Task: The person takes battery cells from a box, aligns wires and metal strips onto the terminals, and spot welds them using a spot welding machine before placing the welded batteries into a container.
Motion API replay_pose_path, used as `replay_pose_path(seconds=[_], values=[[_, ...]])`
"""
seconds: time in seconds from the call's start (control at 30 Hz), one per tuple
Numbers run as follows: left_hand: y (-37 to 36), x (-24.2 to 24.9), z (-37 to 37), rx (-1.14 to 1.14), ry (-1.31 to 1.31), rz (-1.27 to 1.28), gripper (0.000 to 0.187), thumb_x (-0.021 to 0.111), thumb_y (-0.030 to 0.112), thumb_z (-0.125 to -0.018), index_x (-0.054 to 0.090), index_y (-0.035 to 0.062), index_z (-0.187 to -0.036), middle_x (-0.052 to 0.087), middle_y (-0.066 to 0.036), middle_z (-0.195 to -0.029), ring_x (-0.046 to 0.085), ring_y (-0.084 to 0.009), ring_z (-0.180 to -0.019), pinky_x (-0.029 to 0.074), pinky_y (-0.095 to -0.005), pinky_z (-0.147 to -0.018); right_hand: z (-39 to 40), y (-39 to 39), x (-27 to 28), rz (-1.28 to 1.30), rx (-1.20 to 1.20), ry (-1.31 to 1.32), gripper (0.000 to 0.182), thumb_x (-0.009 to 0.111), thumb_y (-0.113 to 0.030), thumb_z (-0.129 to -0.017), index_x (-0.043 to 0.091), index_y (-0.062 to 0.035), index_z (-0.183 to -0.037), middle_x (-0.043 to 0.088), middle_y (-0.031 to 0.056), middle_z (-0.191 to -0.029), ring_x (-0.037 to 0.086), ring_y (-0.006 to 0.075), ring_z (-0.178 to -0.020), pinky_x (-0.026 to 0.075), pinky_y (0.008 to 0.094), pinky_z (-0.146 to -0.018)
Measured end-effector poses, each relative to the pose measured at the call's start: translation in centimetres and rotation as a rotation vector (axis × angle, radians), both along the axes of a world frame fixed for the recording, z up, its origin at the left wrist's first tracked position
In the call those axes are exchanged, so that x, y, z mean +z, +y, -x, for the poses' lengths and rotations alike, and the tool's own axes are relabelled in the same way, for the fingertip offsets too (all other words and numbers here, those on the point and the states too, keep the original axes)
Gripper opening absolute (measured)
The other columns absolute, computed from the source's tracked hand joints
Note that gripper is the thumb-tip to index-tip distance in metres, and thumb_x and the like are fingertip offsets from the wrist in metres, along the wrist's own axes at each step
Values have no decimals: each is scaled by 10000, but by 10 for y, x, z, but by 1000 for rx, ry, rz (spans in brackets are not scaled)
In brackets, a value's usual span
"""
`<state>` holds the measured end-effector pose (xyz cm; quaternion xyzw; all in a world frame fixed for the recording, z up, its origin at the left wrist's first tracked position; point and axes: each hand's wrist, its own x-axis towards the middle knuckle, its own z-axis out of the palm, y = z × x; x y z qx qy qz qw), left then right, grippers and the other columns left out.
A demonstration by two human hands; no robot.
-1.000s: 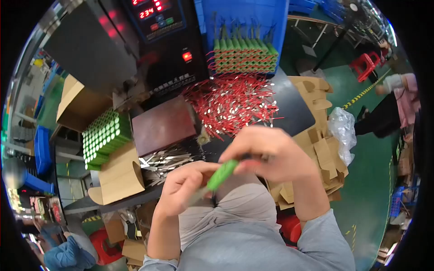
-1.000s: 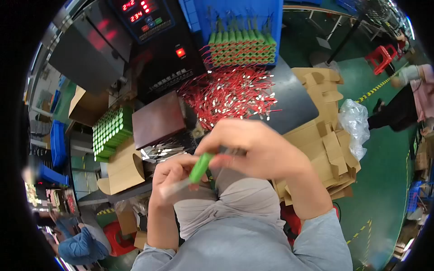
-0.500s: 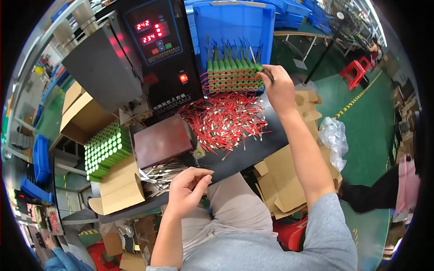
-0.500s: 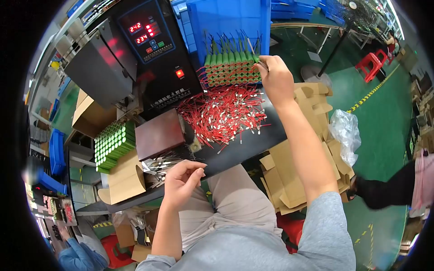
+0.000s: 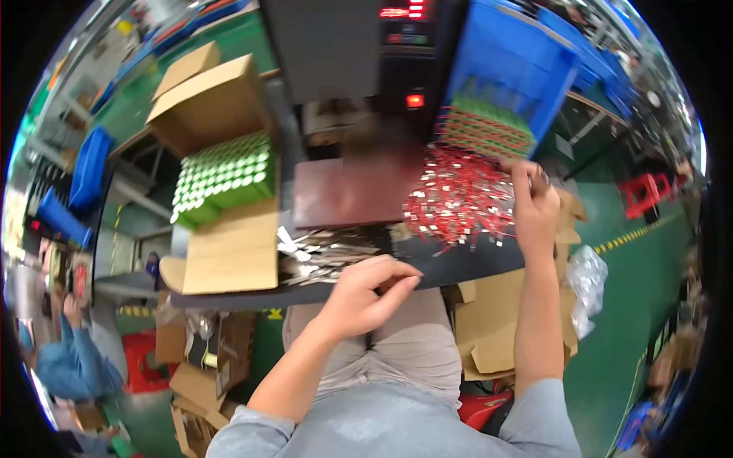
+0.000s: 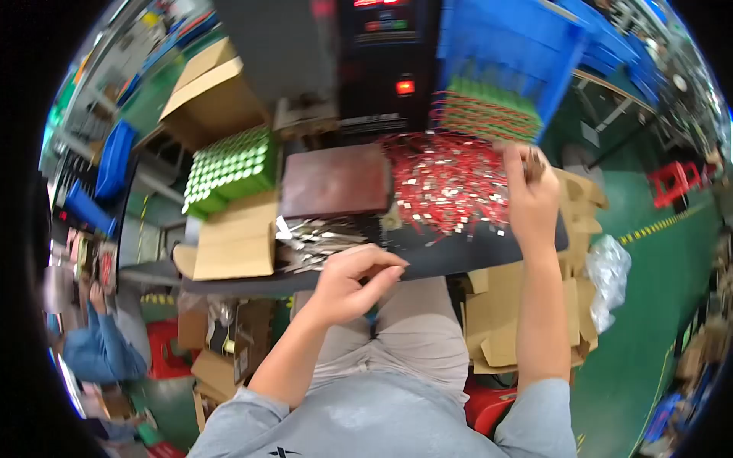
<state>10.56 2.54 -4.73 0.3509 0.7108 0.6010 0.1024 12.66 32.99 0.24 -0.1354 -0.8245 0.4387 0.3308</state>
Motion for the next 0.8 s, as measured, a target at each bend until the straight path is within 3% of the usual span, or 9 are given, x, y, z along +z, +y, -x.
replay_pose_path(seconds=[0.17,0.3,0.37,0.43,0.5,0.6,0.63,0.7,0.8], values=[[-18,18,-8,3,59,-70,90,791,33,-941,819,20,-1025,757,-69,-864,684,-158,-695,533,-286,-634,-27,-88,-16,581,432,-158,239,559,-307,-1180,640,-84,-1155,548,-44,-832,396,-3,-613,301,207,-515],[-55,34,12,327,252,-180,174,757,19,-980,798,34,-1149,761,-55,-899,693,-111,-749,557,-268,-669,-27,-122,-30,782,532,-162,255,508,-346,-1196,552,-98,-1152,521,-26,-842,365,1,-582,260,200,-475],[-86,37,29,595,168,-56,272,751,55,-1009,715,32,-1278,690,-45,-845,620,-124,-688,535,-289,-654,-21,-130,-33,773,467,-130,283,500,-341,-1198,561,-100,-1062,509,-25,-813,358,10,-557,258,205,-466],[-125,31,58,737,72,-18,487,680,70,-1069,555,53,-1539,686,-40,-907,637,-81,-777,552,-261,-731,-18,-125,-45,726,454,-94,290,503,-335,-1198,569,-104,-1036,506,-28,-801,349,12,-547,254,208,-461],[-156,22,75,902,143,157,622,688,87,-1067,454,108,-1643,650,-44,-884,604,-94,-767,543,-278,-741,-14,-128,-50,745,387,-65,258,554,-269,-1181,615,-95,-1001,501,-43,-776,336,9,-532,244,210,-457],[-188,-4,93,955,290,430,692,703,95,-1053,422,150,-1684,630,-50,-861,592,-113,-746,538,-299,-733,-12,-122,-62,718,377,-83,198,630,-197,-1144,705,-49,-1037,527,-60,-741,343,-4,-531,236,205,-476],[-191,-7,91,915,209,480,755,715,99,-1040,386,184,-1715,630,-66,-856,590,-133,-728,543,-314,-740,-13,-121,-64,663,384,-99,193,637,-192,-1140,718,-39,-1055,537,-56,-737,349,-6,-534,233,204,-482],[-191,-17,95,963,382,466,663,714,89,-1039,468,155,-1652,635,-67,-852,580,-143,-692,537,-308,-715,-15,-121,-67,548,395,-132,193,651,-184,-1133,743,-20,-1091,559,-49,-729,361,-11,-541,228,203,-493],[-184,-18,94,1026,325,382,500,717,86,-1039,565,109,-1515,656,-69,-861,602,-148,-683,540,-310,-691,-17,-122,-68,508,411,-141,199,656,-173,-1129,760,-4,-1125,584,-31,-733,377,-7,-545,230,204,-499]])
